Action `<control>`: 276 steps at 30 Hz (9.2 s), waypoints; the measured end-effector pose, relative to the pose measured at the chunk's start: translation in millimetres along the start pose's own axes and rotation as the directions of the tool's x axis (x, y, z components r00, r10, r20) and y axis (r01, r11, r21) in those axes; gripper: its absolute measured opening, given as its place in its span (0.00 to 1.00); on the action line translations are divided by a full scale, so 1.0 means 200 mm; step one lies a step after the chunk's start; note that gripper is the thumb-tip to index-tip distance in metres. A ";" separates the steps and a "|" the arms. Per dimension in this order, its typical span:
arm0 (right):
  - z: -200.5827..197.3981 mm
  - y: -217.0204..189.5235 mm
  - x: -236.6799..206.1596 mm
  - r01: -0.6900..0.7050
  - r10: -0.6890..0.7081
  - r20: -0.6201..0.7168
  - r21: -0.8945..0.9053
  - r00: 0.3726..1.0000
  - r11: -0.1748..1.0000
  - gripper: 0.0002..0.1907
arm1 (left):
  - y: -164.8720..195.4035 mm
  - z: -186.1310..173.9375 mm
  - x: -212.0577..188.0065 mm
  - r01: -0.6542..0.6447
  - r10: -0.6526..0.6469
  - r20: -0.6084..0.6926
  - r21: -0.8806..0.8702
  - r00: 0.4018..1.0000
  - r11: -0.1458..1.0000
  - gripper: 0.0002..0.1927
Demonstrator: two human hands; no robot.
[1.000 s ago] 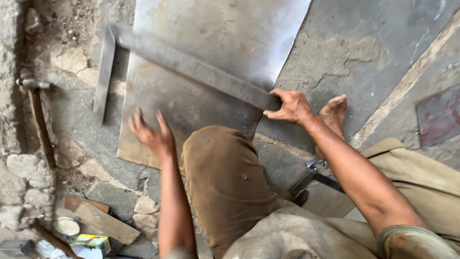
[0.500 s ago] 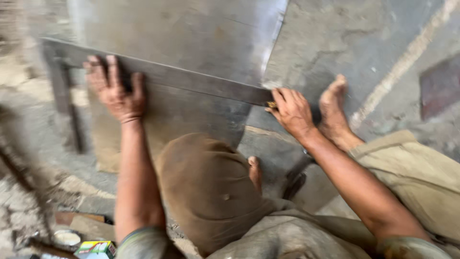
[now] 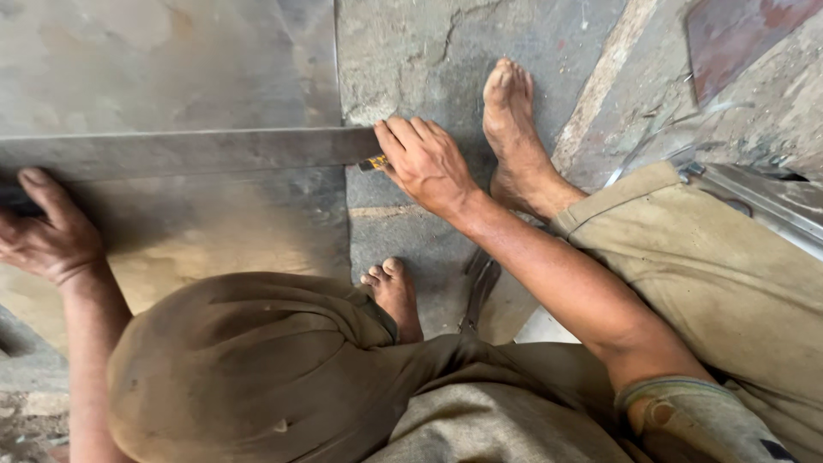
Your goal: The person uses a large metal square and a marker to draw straight lines on a flat metal sheet placed on the floor. They repeatedly reposition the square and draw lines across the sheet's surface.
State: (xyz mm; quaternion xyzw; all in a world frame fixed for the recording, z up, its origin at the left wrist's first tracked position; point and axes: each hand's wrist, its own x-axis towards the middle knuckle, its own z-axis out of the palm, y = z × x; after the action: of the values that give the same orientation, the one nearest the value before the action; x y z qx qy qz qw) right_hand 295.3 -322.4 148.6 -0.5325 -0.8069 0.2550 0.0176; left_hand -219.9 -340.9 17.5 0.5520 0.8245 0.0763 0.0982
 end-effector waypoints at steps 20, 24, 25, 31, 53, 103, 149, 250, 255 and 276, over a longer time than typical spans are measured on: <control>-0.01 0.03 0.06 -0.030 0.032 -0.028 0.071 0.999 0.997 0.31 | 0.00 0.02 -0.01 -0.080 0.080 -0.033 0.001 0.996 0.997 0.33; -0.02 0.02 0.06 -0.052 0.052 0.001 0.095 0.999 0.994 0.30 | 0.08 -0.04 0.00 -0.138 0.138 -0.005 -0.087 0.990 0.987 0.37; -0.02 0.02 0.06 -0.052 0.052 0.002 0.085 0.999 0.995 0.30 | 0.10 -0.05 0.01 -0.152 0.151 -0.013 -0.089 0.988 0.984 0.37; 0.04 -0.02 0.09 -0.055 0.053 -0.020 -0.097 0.998 0.994 0.23 | 0.16 -0.07 0.05 -0.163 0.163 -0.009 0.006 0.987 0.987 0.40; 0.00 -0.02 0.16 -0.047 0.065 0.101 -0.170 0.993 0.984 0.25 | 0.37 -0.17 0.14 -0.132 0.133 0.042 -0.024 0.990 0.991 0.39; 0.25 -1.22 1.84 0.724 -0.720 0.077 -0.047 0.690 0.688 0.26 | 0.70 0.02 -0.03 -0.110 0.100 -0.098 -0.099 0.990 0.989 0.40; -0.03 0.17 0.19 -0.123 0.121 0.022 0.138 0.992 0.983 0.30 | 0.65 -0.06 -0.01 -0.101 0.100 0.039 0.031 0.994 0.994 0.39; -0.01 -0.82 1.54 0.688 -0.660 0.215 -0.096 0.720 0.719 0.30 | 0.69 -0.03 0.10 -0.050 0.052 0.037 -0.048 0.998 0.998 0.39; 0.02 -0.72 1.54 0.673 -0.654 0.194 -0.043 0.731 0.739 0.29 | 0.70 -0.06 0.10 -0.028 0.037 0.075 -0.125 0.996 0.992 0.39; 0.10 0.18 0.22 0.018 -0.013 0.039 -0.126 0.999 0.992 0.36 | 0.61 -0.04 -0.04 -0.126 0.122 -0.083 -0.041 0.989 0.991 0.39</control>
State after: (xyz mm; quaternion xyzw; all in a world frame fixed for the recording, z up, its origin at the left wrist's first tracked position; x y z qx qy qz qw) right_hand 300.8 -281.4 105.4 -0.5213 -0.8257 0.2134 -0.0294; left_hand -109.0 -302.6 53.9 0.5962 0.7899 0.1232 0.0729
